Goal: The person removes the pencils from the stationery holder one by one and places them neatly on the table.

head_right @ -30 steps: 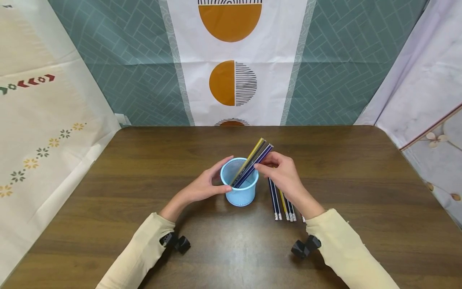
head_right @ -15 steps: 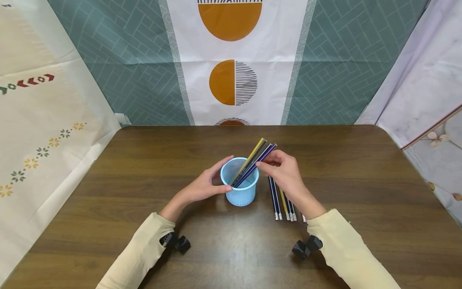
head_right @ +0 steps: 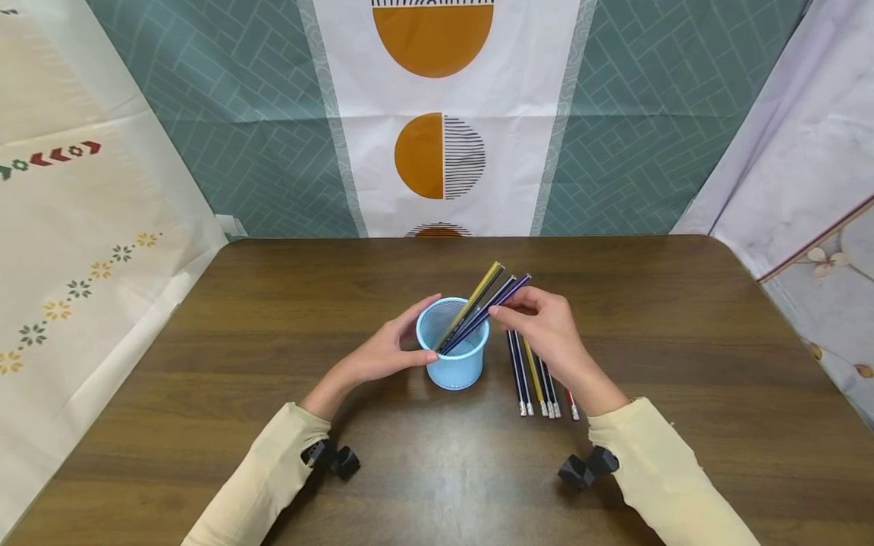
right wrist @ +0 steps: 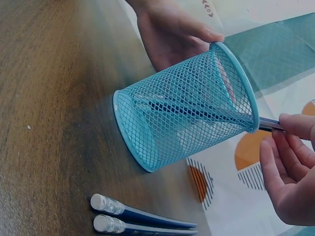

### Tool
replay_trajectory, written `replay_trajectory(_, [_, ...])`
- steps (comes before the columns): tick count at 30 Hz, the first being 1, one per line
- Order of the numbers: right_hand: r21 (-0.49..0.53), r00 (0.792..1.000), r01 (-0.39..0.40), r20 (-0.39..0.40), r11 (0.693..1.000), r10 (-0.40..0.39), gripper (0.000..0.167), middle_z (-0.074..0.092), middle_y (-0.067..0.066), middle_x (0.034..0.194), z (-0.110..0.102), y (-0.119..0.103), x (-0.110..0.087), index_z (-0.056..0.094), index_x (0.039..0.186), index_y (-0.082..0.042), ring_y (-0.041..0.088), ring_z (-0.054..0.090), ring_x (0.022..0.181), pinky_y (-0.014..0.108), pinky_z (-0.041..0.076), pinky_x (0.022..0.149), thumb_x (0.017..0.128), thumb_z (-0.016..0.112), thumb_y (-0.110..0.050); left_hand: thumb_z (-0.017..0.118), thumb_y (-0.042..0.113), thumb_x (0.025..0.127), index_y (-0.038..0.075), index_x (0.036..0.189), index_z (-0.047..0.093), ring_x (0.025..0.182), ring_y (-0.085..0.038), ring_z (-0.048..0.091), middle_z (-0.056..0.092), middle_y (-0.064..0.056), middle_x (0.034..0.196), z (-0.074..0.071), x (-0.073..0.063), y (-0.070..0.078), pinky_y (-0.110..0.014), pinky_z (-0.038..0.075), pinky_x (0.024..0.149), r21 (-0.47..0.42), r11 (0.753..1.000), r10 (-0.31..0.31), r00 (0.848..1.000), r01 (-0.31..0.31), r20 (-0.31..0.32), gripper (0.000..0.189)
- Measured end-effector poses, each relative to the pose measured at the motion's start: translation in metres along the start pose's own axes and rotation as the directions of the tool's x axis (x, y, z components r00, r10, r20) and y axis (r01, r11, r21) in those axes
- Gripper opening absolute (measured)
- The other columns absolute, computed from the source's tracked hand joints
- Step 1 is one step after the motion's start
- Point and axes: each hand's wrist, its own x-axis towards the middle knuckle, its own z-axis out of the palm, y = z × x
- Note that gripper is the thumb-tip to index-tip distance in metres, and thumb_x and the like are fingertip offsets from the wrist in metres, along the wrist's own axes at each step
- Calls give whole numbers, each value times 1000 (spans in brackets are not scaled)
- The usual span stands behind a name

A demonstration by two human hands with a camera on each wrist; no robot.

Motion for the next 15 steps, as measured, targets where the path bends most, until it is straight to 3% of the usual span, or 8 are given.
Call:
replay_trajectory(5, [93, 1000, 27, 7, 995, -28, 23, 69, 2, 89, -2, 0, 0, 59, 100, 11, 14, 69, 79, 31, 56, 76, 90, 68, -8, 73, 17, 87, 10, 154, 23, 119, -26, 55, 47, -15, 139, 0, 0, 1, -34, 44, 99, -3, 1000, 2, 1000, -2, 0, 85])
replay_trajectory(15, [215, 995, 104, -20, 971, -102, 7, 69, 3, 86, -6, -2, -1, 61, 94, 3, 15, 69, 76, 27, 56, 72, 91, 66, -1, 74, 24, 86, 18, 154, 24, 118, -25, 55, 46, -12, 140, 0, -1, 1, -34, 45, 98, 5, 1000, -22, 1000, 22, 3, 85])
